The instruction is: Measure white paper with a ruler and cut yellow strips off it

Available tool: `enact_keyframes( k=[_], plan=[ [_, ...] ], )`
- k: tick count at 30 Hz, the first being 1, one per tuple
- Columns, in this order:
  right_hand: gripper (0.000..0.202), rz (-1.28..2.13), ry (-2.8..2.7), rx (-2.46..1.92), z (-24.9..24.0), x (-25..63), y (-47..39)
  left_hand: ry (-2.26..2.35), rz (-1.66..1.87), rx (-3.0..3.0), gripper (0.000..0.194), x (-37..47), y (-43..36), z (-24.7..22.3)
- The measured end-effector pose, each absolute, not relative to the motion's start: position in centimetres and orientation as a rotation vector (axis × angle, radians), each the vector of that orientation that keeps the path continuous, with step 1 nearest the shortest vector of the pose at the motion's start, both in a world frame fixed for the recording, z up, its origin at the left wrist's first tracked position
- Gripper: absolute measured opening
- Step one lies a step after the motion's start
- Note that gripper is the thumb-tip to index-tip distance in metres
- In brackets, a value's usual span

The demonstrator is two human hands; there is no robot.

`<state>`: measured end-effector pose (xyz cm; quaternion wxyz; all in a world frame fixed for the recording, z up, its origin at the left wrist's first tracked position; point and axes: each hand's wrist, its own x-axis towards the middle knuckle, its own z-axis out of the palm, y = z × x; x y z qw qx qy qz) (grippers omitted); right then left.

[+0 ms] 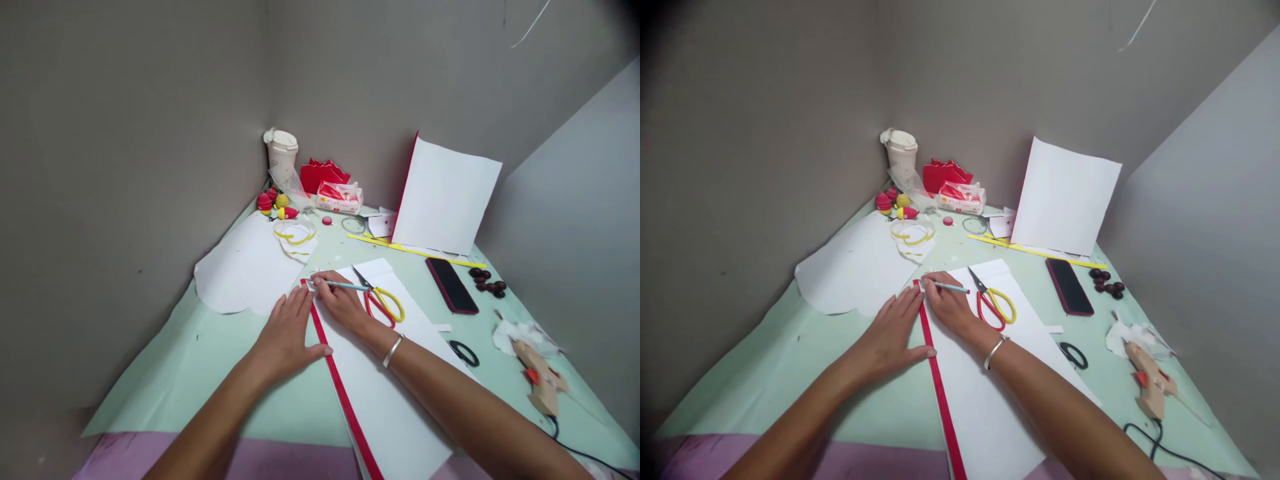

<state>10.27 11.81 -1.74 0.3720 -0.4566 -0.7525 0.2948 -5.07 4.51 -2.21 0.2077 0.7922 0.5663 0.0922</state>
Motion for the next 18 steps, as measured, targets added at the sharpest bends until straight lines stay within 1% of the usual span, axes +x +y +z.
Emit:
enact_keyframes(
  k=[11,18],
  plan=[
    [0.02,0.733,-1.943,-1.164,-1.49,10.35,11.5,1.589,0.184,2.2,0.105,-4.92,4.52,-1.87],
    [0.019,0.722,-1.948,-1.161,-1.38,10.4,11.31,1.589,0.203,2.197,0.103,-5.03,4.4,-1.82]
  ],
)
